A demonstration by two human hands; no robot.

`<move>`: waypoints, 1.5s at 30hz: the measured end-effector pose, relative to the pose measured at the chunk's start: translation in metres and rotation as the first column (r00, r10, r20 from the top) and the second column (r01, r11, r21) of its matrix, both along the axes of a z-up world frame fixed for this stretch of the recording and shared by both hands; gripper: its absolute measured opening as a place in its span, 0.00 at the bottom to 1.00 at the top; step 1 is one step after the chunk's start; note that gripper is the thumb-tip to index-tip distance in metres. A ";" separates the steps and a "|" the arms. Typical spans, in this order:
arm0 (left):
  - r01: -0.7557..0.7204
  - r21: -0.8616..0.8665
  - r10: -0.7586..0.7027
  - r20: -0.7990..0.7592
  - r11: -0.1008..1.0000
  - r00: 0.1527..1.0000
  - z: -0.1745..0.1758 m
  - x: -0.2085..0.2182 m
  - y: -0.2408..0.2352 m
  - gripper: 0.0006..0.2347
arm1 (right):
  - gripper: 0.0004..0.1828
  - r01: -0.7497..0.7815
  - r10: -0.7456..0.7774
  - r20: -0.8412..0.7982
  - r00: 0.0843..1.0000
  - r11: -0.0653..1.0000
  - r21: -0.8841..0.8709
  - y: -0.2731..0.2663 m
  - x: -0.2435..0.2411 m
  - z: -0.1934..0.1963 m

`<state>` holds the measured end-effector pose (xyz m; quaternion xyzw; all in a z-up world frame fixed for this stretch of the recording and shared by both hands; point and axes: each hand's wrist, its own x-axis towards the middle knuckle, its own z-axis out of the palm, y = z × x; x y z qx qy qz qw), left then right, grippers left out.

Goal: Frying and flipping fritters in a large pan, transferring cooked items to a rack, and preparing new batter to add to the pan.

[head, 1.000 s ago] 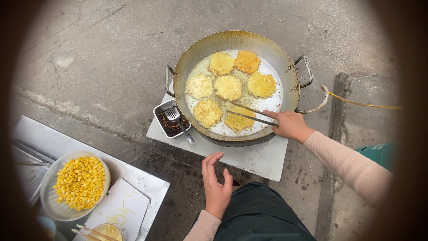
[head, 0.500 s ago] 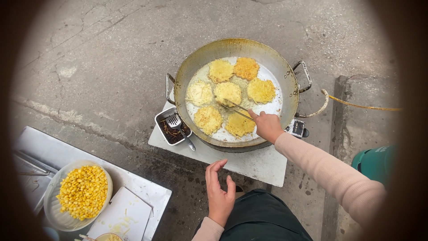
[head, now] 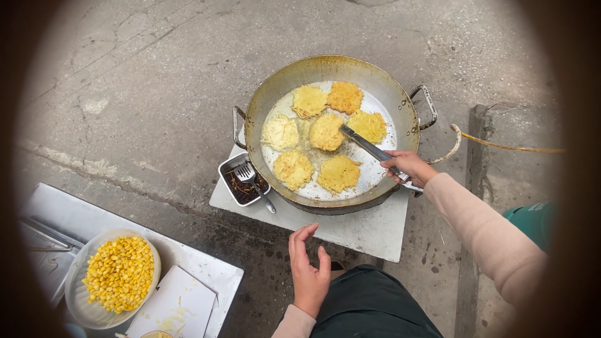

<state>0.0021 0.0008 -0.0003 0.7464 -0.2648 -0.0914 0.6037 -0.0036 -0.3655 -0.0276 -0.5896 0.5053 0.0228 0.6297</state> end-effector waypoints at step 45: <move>-0.086 0.136 0.108 -0.169 0.987 0.980 -0.035 0.011 -0.012 0.17 | 0.39 -0.032 0.011 -0.111 0.994 0.982 -0.187 -0.119 0.053 0.031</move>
